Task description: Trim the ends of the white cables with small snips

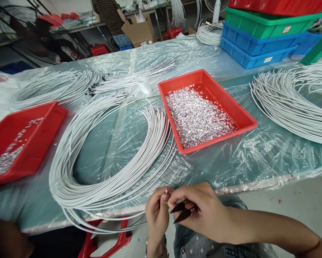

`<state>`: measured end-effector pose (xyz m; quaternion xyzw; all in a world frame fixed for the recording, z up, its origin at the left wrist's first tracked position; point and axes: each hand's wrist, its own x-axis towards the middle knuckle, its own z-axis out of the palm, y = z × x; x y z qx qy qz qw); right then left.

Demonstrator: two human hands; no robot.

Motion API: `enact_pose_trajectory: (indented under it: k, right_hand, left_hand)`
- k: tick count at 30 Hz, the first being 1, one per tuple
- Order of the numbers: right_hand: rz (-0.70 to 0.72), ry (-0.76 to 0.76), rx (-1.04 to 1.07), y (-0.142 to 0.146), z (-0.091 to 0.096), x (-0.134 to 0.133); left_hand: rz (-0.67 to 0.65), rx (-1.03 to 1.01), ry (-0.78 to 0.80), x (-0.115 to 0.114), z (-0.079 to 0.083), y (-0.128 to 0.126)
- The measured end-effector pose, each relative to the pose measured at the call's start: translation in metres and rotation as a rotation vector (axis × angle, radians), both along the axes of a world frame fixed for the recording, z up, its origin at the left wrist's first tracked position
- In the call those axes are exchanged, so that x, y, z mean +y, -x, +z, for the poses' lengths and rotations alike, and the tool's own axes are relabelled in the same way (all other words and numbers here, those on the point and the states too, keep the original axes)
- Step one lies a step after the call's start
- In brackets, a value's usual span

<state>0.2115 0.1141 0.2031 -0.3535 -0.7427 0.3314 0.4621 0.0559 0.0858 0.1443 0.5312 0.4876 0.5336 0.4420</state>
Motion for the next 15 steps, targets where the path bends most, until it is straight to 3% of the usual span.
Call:
enact_pose_trajectory:
  k: [3, 8, 10, 15]
  right_hand:
    - [-0.211, -0.128, -0.022, -0.02, 0.015, 0.016]
    - [-0.85, -0.375, -0.009, -0.054, 0.03, 0.058]
    - [-0.897, -0.317, -0.123, -0.063, 0.024, 0.075]
    - [-0.754, -0.186, -0.312, -0.084, 0.0, 0.097]
  left_hand:
    - [0.0, -0.047, 0.063, 0.0, 0.002, -0.001]
    - [-0.01, -0.07, 0.124, 0.001, 0.007, -0.002]
    - [-0.014, -0.057, 0.132, 0.003, 0.007, -0.001]
    - [-0.01, 0.035, 0.104, 0.001, 0.004, -0.003]
